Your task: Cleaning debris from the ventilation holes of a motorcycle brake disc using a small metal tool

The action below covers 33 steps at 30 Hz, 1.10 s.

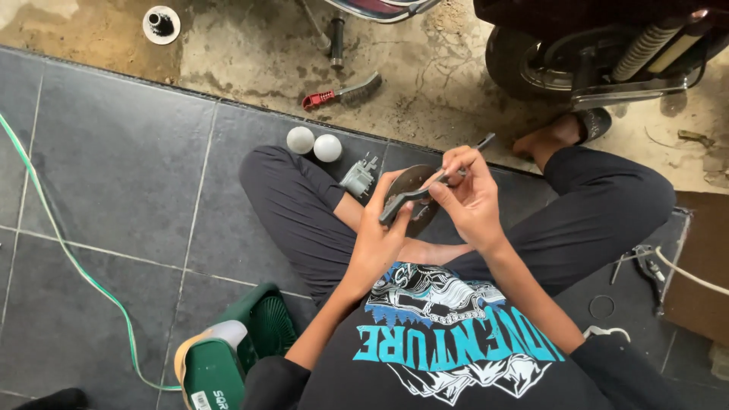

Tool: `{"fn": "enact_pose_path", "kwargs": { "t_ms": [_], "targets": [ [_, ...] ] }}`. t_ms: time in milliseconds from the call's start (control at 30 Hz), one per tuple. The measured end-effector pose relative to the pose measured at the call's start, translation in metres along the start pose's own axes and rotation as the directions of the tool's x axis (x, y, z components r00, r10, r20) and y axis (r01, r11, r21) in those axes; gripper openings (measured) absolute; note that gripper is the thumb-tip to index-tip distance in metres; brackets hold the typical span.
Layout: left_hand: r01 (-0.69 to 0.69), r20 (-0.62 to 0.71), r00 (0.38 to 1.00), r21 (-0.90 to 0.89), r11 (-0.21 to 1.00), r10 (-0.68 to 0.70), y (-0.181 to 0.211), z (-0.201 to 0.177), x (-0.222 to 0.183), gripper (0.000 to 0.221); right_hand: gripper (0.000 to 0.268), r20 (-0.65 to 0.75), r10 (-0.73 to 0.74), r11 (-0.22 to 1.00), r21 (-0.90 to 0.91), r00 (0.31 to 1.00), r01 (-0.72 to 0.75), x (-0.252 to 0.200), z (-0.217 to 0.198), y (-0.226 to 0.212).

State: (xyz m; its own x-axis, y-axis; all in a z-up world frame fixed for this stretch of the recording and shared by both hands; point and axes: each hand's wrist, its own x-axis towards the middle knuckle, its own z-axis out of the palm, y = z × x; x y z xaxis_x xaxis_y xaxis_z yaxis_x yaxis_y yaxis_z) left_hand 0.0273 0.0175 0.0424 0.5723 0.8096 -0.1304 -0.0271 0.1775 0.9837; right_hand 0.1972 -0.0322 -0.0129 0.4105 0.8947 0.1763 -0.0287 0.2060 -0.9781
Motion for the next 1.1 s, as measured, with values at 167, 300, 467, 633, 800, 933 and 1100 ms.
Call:
{"fn": "enact_pose_path", "kwargs": {
  "t_ms": [167, 300, 467, 633, 800, 933, 1100],
  "targets": [
    [-0.001, -0.006, 1.000, -0.052, 0.999, 0.001, -0.007, 0.000, 0.003, 0.037, 0.029, -0.041, -0.012, 0.998, -0.059, 0.999, 0.010, 0.018, -0.013, -0.010],
    [0.004, -0.020, 1.000, -0.065, 0.998, -0.005, -0.008, -0.001, 0.006, 0.038, 0.032, 0.015, -0.012, 0.999, -0.040, 1.000, 0.012, 0.008, 0.000, -0.005],
    [-0.006, 0.000, 1.000, -0.022, 1.000, 0.006, -0.001, -0.004, 0.003, 0.039, 0.035, -0.032, -0.036, 0.999, -0.014, 0.999, 0.035, 0.018, -0.011, -0.007],
    [0.010, 0.002, 1.000, -0.044, 0.999, -0.010, -0.003, -0.007, 0.005, 0.039, 0.035, 0.026, 0.001, 0.999, -0.044, 1.000, 0.000, -0.001, -0.002, 0.017],
    [0.015, 0.013, 1.000, -0.042, 0.999, -0.015, 0.000, -0.005, 0.003, 0.041, 0.033, -0.020, -0.013, 1.000, -0.013, 1.000, 0.013, 0.015, -0.001, -0.008],
    [0.051, 0.040, 0.998, -0.072, 0.996, -0.048, 0.003, -0.007, 0.002, 0.047, 0.033, 0.026, 0.048, 0.998, 0.038, 0.998, -0.049, 0.001, -0.001, 0.010],
    [0.059, 0.066, 0.996, -0.059, 0.997, -0.055, -0.001, -0.006, 0.000, 0.050, 0.035, 0.003, 0.003, 0.998, -0.057, 1.000, -0.003, 0.012, -0.002, -0.008]
  ]
}}
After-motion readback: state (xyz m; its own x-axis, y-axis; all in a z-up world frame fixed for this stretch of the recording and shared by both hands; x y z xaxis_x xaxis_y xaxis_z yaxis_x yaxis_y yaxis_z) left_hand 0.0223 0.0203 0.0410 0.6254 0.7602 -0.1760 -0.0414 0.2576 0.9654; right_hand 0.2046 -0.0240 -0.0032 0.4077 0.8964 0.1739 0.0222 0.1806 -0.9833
